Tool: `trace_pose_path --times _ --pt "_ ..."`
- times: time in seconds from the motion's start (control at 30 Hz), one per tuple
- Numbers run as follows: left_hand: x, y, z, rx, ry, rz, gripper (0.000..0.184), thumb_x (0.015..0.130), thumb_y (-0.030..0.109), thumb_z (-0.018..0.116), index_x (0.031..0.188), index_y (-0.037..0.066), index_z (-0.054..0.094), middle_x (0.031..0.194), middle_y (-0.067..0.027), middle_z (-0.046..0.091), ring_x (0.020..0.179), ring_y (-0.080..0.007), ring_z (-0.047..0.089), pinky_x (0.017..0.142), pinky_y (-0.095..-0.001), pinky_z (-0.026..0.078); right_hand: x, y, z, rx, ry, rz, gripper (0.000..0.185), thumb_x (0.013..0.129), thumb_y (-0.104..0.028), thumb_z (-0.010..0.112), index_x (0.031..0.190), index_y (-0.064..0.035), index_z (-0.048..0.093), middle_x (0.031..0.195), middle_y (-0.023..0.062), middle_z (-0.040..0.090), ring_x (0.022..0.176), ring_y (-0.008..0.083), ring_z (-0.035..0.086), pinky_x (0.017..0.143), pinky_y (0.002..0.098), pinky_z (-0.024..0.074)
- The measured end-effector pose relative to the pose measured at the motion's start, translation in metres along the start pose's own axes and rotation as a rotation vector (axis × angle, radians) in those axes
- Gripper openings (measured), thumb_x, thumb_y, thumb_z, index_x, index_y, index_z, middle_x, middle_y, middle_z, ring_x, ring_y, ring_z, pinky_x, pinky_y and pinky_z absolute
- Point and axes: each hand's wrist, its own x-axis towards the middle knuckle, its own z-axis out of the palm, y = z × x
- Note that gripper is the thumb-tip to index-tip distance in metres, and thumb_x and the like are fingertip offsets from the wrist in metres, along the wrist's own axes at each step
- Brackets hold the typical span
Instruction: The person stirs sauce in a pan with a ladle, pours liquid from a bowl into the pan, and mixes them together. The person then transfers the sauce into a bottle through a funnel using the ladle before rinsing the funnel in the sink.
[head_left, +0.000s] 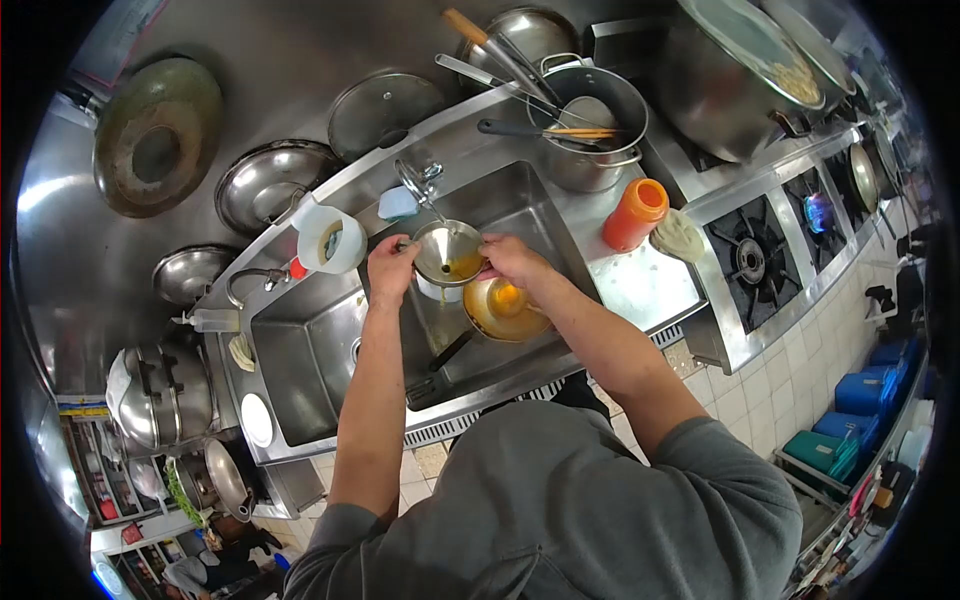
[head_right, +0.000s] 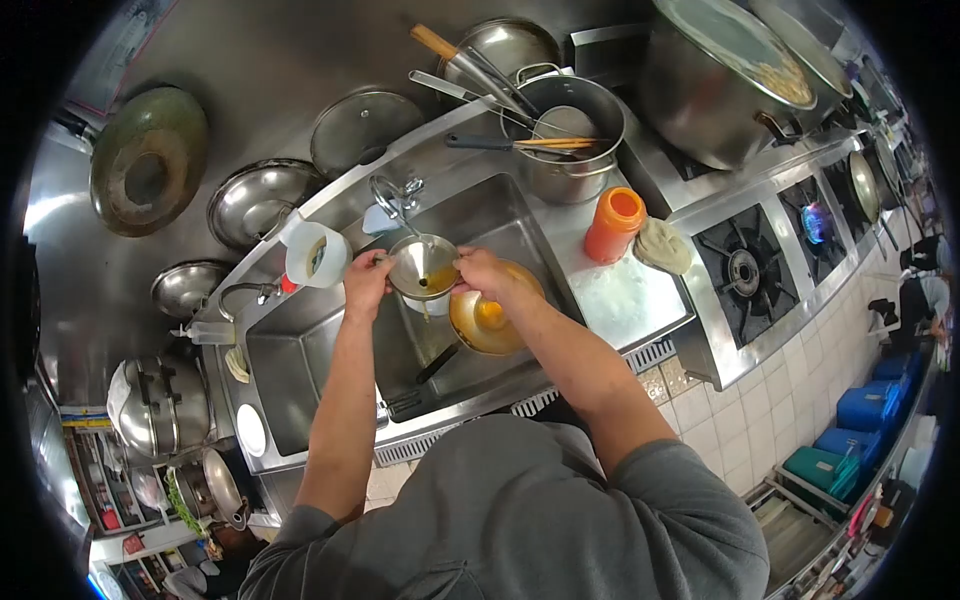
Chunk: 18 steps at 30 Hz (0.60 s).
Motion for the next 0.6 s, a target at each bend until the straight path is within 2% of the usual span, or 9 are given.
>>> trace_pose_path --times 0.03,0.17,0.23,0.27,0.3,0.37,0.43,0.6 --pt "-0.003 -0.003 -0.002 -0.050 0.008 -0.007 0.028 0.090 0.012 0.074 0.114 0.000 0.066 0.081 -0.0019 0.065 0.059 -0.0090 0.059 0.049 -0.0237 0.047 0.007 -0.002 -0.001 -0.066 -0.004 -0.013 0.037 0.099 -0.009 0.052 0.134 -0.0028 0.060 0.113 0.0157 0.071 0.090 0.0256 0.074 0.071 0.0360 0.0645" --pt "-0.010 -0.028 0.000 -0.185 0.036 -0.020 0.024 0.091 0.010 0.073 0.112 0.002 0.065 0.086 -0.0021 0.066 0.067 -0.0093 0.062 0.055 -0.0234 0.051 0.015 -0.027 0.009 -0.223 0.105 -0.095 0.035 0.099 -0.011 0.054 0.132 -0.0038 0.064 0.111 0.0127 0.073 0.089 0.0222 0.074 0.066 0.0332 0.0618" --pt "-0.015 -0.034 0.005 -0.343 0.070 -0.010 0.027 0.090 0.005 0.073 0.114 0.000 0.064 0.090 -0.0051 0.066 0.073 -0.0116 0.064 0.060 -0.0265 0.057 0.012 -0.044 0.013 -0.366 0.114 -0.217 0.033 0.098 -0.012 0.057 0.127 -0.0019 0.068 0.110 0.0102 0.074 0.093 0.0196 0.073 0.073 0.0327 0.0596" --pt "-0.015 -0.036 0.007 -0.348 0.075 -0.014 0.027 0.090 0.005 0.073 0.114 0.000 0.064 0.090 -0.0051 0.066 0.073 -0.0116 0.064 0.060 -0.0265 0.057 0.016 -0.048 0.017 -0.429 0.153 -0.394 0.031 0.097 -0.010 0.058 0.124 -0.0003 0.070 0.112 0.0103 0.075 0.099 0.0183 0.071 0.085 0.0312 0.0561" --pt "-0.015 -0.038 0.009 -0.378 0.082 0.001 0.028 0.089 0.003 0.073 0.114 0.000 0.062 0.093 -0.0053 0.065 0.076 -0.0117 0.064 0.063 -0.0266 0.058 0.018 -0.049 0.018 -0.435 0.149 -0.391 0.031 0.097 -0.010 0.058 0.124 -0.0003 0.070 0.112 0.0103 0.075 0.099 0.0183 0.071 0.085 0.0312 0.0561" --pt "-0.012 -0.042 0.011 -0.411 0.089 0.012 0.029 0.088 0.000 0.073 0.114 0.000 0.061 0.095 -0.0055 0.065 0.079 -0.0118 0.064 0.065 -0.0267 0.059 0.018 -0.057 0.021 -0.404 0.128 -0.464 0.034 0.095 -0.005 0.058 0.128 0.0000 0.067 0.118 0.0119 0.074 0.106 0.0186 0.069 0.096 0.0306 0.0521" --pt "-0.003 -0.047 0.012 -0.402 0.123 0.121 0.028 0.090 -0.001 0.071 0.115 0.002 0.058 0.098 -0.0053 0.066 0.081 -0.0124 0.065 0.069 -0.0263 0.057 0.028 -0.053 0.019 -0.403 0.122 -0.482 0.036 0.095 -0.002 0.057 0.130 0.0004 0.065 0.119 0.0121 0.073 0.108 0.0189 0.068 0.096 0.0307 0.0520" --pt "0.019 -0.033 0.017 -0.371 0.051 0.184 0.032 0.089 -0.005 0.070 0.117 0.004 0.057 0.105 -0.0047 0.066 0.086 -0.0121 0.063 0.074 -0.0267 0.055 0.023 -0.035 0.002 -0.405 0.150 -0.574 0.043 0.096 0.003 0.053 0.138 -0.0033 0.060 0.130 0.0114 0.067 0.116 0.0188 0.064 0.098 0.0316 0.0513"
